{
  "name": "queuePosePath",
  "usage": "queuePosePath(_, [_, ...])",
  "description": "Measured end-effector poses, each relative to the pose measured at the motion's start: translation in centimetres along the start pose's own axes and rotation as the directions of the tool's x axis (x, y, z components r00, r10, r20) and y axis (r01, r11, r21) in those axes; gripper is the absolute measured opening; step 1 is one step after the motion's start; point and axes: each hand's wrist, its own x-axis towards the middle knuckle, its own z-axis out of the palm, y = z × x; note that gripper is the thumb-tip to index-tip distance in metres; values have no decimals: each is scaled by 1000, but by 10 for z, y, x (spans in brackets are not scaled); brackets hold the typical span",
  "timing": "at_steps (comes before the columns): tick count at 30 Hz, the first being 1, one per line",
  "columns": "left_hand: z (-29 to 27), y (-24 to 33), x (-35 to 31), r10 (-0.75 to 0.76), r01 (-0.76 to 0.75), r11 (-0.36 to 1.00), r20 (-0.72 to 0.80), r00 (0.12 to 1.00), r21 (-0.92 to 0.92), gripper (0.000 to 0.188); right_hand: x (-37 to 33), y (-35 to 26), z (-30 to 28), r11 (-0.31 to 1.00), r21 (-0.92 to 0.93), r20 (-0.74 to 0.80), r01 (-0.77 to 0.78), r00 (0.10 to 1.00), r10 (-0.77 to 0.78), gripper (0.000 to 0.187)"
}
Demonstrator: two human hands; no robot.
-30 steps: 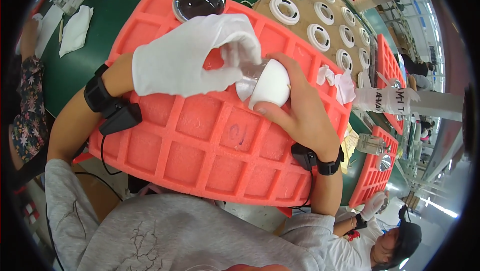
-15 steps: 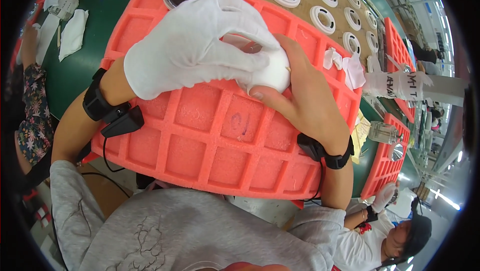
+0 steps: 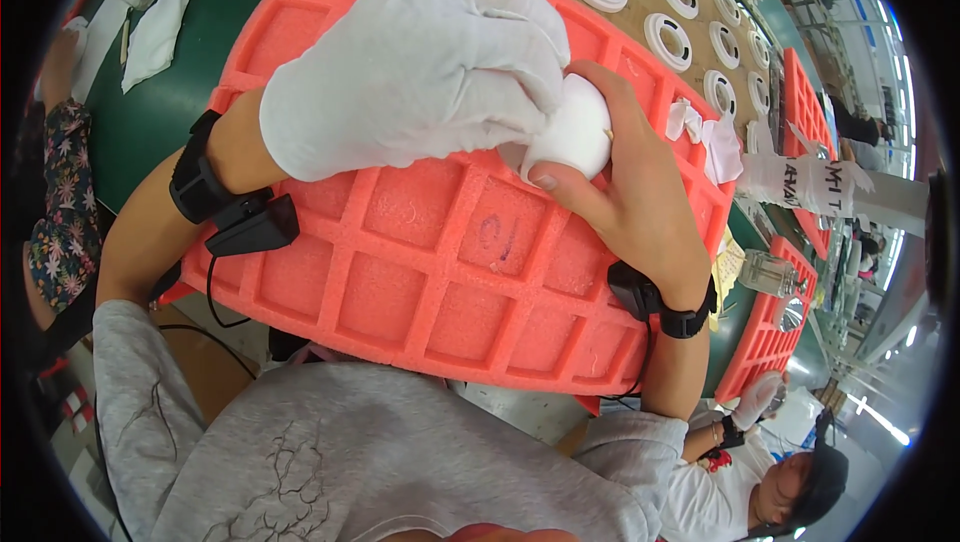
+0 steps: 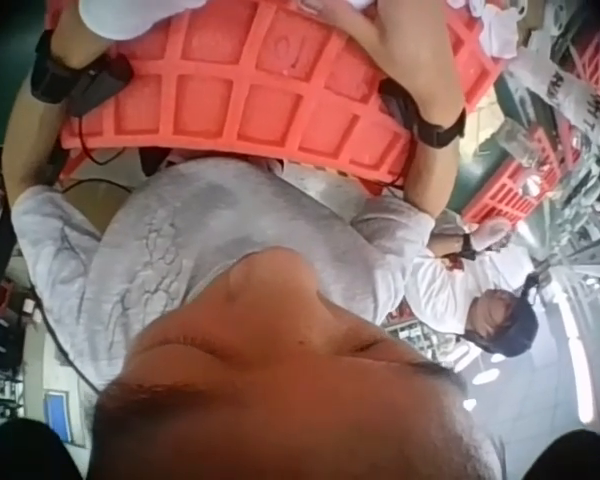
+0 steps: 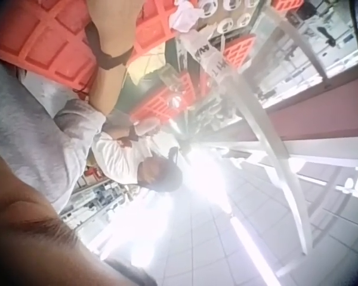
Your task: The person wipes a white plastic base with a cloth, fits a clear plastic dome onto it, and uses a wooden stick to press around the seam. They then place the assembled camera unit into a red tray.
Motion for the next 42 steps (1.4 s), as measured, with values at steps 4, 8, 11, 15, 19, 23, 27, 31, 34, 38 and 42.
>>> queuePosePath(4, [1,3,-1,-39,39,999,-12,999,5,28,-1,-4,-2,999,23,20,-37,999,36,76])
queuePosePath(8, [7,1,0,-52,50,997,-25,998,-53,25,0,-8,-6,995,42,65,-89,994,86,78])
queuePosePath(11, [6,3,1,-84,82,990,-9,996,-115,21,-2,-6,-6,994,45,74,-98,993,94,80])
queuePosePath(15, [21,-27,2,97,-101,993,-68,993,-65,17,-1,-3,-6,995,53,91,-85,993,79,82])
queuePosePath(19, [35,-54,1,537,-514,842,-167,827,162,20,-1,-3,-6,995,47,88,-86,993,82,84])
queuePosePath(23, [27,-44,-3,421,-421,907,-136,897,25,23,-3,-2,-7,997,41,72,-65,996,62,84])
queuePosePath(27, [16,-16,-4,114,-120,968,-41,993,-219,16,-2,-2,-7,996,38,79,-77,994,73,84])
queuePosePath(31, [9,4,-5,-328,376,799,185,927,-469,10,-3,0,-6,998,44,86,-51,995,47,83])
queuePosePath(34, [12,1,-7,-306,354,794,179,935,-495,8,-3,-3,-8,995,60,104,-83,992,77,82])
queuePosePath(38, [11,0,-7,-313,377,760,210,926,-529,7,-2,-4,-9,992,81,112,-94,990,85,81])
queuePosePath(42, [10,-1,-6,-313,387,757,227,922,-527,6,-2,-5,-10,989,101,110,-103,990,92,80])
